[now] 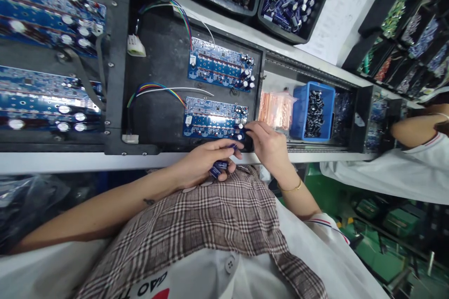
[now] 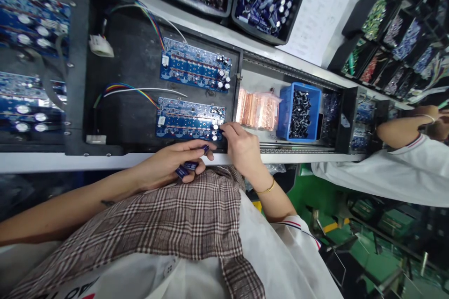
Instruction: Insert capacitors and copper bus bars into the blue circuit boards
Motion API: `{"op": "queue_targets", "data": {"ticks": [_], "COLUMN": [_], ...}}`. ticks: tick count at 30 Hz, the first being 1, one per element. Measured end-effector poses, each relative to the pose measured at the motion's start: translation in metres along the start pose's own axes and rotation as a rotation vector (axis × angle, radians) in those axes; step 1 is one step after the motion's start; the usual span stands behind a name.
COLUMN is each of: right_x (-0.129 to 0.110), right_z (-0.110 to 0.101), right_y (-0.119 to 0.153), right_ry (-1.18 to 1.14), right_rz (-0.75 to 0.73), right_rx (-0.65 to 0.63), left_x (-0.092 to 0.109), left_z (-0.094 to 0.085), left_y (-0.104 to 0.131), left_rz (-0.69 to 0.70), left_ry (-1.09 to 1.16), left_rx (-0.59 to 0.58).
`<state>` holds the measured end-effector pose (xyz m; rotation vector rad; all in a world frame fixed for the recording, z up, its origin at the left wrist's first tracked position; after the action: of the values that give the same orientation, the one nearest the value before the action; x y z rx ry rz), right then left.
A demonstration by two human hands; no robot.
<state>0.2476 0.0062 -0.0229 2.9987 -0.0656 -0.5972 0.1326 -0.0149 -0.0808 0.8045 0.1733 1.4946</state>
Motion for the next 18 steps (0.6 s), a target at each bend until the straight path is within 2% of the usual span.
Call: {"op": "queue_targets", "data": {"ticks": [2,6,10,13,15,18], "right_x": [-0.001,-0.007,-0.009,-0.016,-0.019,-0.022], "right_z": [0.003,0.01,0.008,0.011,0.013,0.013], "right_y": [0.001,0.008,0.011,0.011,0.012,0.013], "right_ry": [0.04,0.051,0.039,0.101,0.122,0.082], "right_rz": [-0.022,-0.174,-0.281,-0.37,-0.383,-0.327], "right_rx": [-0.008,-0.031,-0.031,-0.075,-0.071,0.0], "left_x": [0.002,0.002,0.0,0.002,0.007,0.014], "left_z": [0.002,0.003,0.002,0.0,-0.002,-0.001], "left_y": [0.001,0.002,-0.001,-0.002,-0.002,-0.002], "left_rz": [-0.005,-0.013,-0.021,-0.023,-0.009,0.008], "left_ry": [0.004,0.022,0.001,0.002,0.028,0.057], "left_rx": [-0.004,0.006,0.015,0.058,0.102,0.127]}}
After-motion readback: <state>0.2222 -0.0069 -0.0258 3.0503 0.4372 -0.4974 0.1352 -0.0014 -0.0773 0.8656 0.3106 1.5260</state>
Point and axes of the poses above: each hand's wrist, its own y-axis away from the middle knuckle, its own z-axis out of the palm, x = y × z, the point moved 10 cm from there along -y, towards the middle knuckle, and after that the axes turned 7 degrees about -y, right-handed, at the moved point
